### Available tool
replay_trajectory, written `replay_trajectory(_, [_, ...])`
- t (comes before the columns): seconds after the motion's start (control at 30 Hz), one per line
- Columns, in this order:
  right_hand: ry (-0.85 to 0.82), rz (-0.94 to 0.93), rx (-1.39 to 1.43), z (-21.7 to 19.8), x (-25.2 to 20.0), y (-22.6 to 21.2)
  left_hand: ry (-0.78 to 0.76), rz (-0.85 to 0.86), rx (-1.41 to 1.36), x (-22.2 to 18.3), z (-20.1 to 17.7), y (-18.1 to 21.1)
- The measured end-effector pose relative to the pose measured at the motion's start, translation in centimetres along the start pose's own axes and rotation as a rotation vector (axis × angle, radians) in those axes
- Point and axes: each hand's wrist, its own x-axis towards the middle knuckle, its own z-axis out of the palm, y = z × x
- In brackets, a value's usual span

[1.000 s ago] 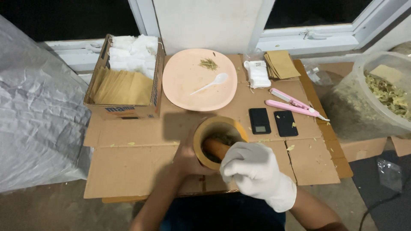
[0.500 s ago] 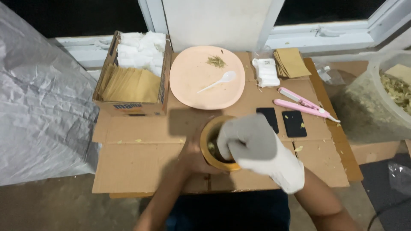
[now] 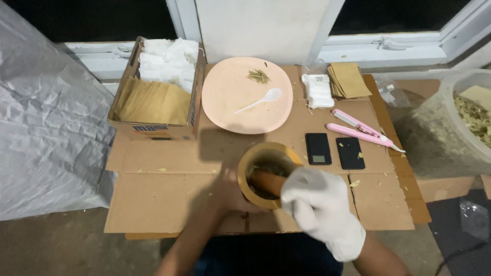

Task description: Grinding herbs in a wooden mortar and pestle on a cardboard-covered workspace.

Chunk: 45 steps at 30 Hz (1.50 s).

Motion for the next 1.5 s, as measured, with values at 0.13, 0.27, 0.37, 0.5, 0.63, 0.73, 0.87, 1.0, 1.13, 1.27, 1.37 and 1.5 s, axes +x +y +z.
replay_trajectory(0.13, [-0.114,0.195,0.177,-0.5,4.3,1.1,0.018,-0.075,-0.038,0.3,-0.2,0.8])
replay_trajectory(0.27, [-0.368,0.415,0.14,0.2,9.8,2.6,0.055,-0.16,-0.103,1.4,0.0,1.7])
replay_trajectory(0.37, [-0.309,0.629,0.315,2.2,11.1,5.9,-0.068,-0.187,0.029,1.2,-0.6,1.8])
replay_trajectory(0.5, [-0.314,0.606,0.343,0.1,10.4,6.3,-0.024,-0.254,-0.105,2.2,-0.7,2.8])
replay_trajectory(0.63, [-0.418,0.563,0.227,-0.9,9.7,7.5,0.074,-0.197,0.059,1.2,-0.1,1.9])
replay_trajectory(0.73, [-0.412,0.526,0.293,0.4,10.2,8.2,0.064,-0.161,0.237,1.2,0.3,2.2])
replay_trajectory(0.87, [-0.365,0.486,0.241,1.3,10.0,6.3,0.095,-0.03,0.123,1.7,-0.1,2.2])
replay_trajectory(1.0, [-0.357,0.565,-0.04,0.0,5.0,2.6,0.031,-0.068,0.212,-3.7,0.8,-3.6])
replay_trajectory(1.13, [-0.186,0.054,0.039,-0.2,-0.4,-0.8,-0.116,-0.208,0.302,-2.4,0.2,-1.1])
replay_trajectory(1.27, [-0.073,0.067,-0.036,0.3,-1.6,-2.4,-0.148,-0.293,0.235,-2.4,0.5,-0.8])
replay_trajectory(1.37, [-0.043,0.048,0.025,0.8,0.5,-1.3,-0.042,-0.211,0.187,-1.1,0.4,0.3])
replay_trajectory(1.5, [-0.348,0.217,-0.06,0.6,3.8,1.2,-0.081,-0.025,0.374,-1.8,0.8,-1.1])
